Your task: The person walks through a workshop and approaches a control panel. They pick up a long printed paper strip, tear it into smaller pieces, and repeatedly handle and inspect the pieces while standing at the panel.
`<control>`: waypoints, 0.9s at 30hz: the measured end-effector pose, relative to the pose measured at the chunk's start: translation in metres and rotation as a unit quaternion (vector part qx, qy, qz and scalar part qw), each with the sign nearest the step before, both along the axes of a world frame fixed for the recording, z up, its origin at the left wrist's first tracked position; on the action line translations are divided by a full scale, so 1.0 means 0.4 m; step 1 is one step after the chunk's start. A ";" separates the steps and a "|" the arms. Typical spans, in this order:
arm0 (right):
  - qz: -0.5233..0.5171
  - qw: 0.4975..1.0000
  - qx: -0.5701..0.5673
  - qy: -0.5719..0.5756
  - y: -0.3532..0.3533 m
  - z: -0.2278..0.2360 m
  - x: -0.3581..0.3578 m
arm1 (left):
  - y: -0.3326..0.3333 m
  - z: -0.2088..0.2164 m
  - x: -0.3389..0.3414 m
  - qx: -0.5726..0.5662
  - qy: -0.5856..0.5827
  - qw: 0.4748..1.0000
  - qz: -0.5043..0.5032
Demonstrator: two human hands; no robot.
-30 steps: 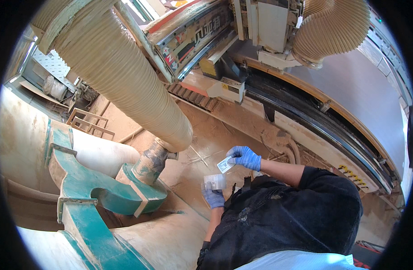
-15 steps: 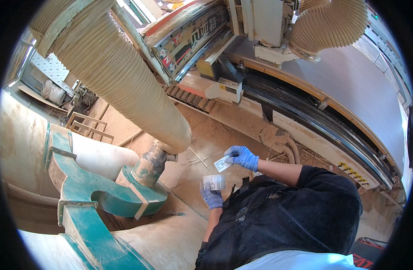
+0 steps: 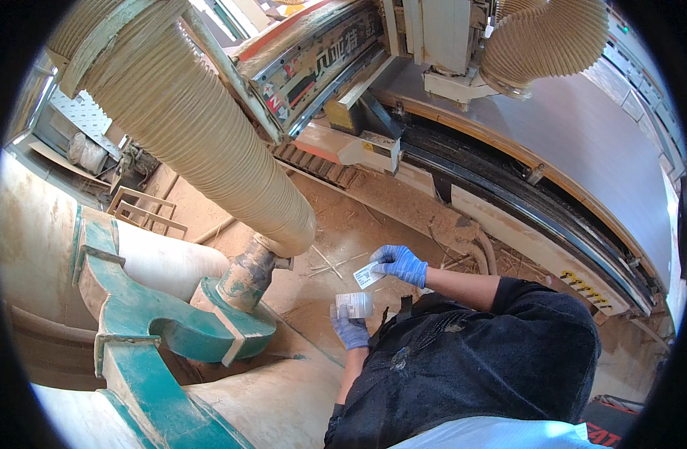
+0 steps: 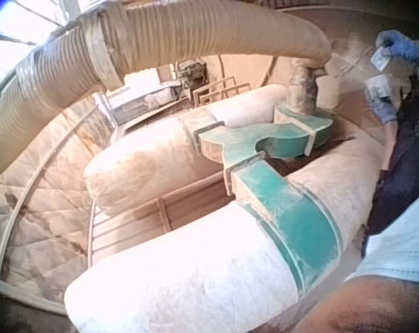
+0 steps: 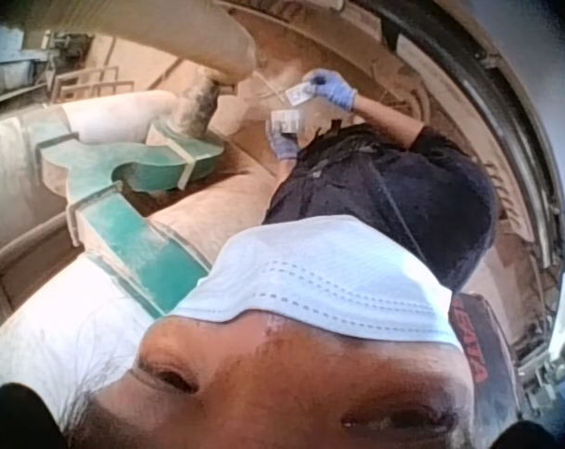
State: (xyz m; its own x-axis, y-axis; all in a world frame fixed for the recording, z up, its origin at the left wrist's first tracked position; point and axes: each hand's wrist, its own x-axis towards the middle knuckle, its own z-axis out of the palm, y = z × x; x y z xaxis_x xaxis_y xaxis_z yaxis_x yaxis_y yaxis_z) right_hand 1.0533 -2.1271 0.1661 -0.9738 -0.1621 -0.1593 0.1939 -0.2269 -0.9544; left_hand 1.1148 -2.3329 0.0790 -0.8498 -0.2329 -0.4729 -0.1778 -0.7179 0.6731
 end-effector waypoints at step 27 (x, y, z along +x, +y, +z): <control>-0.016 1.000 -0.015 -0.021 -0.009 -0.007 0.015 | 0.004 0.008 0.013 0.006 -0.005 1.000 0.017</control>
State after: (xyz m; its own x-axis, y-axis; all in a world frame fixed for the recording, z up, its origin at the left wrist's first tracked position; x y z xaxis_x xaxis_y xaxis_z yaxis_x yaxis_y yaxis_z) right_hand 1.0593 -2.1308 0.1632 -0.9712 -0.1362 -0.1955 0.2257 -0.2625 -0.9382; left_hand 1.1199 -2.3313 0.0820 -0.8371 -0.2550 -0.4841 -0.1603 -0.7315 0.6627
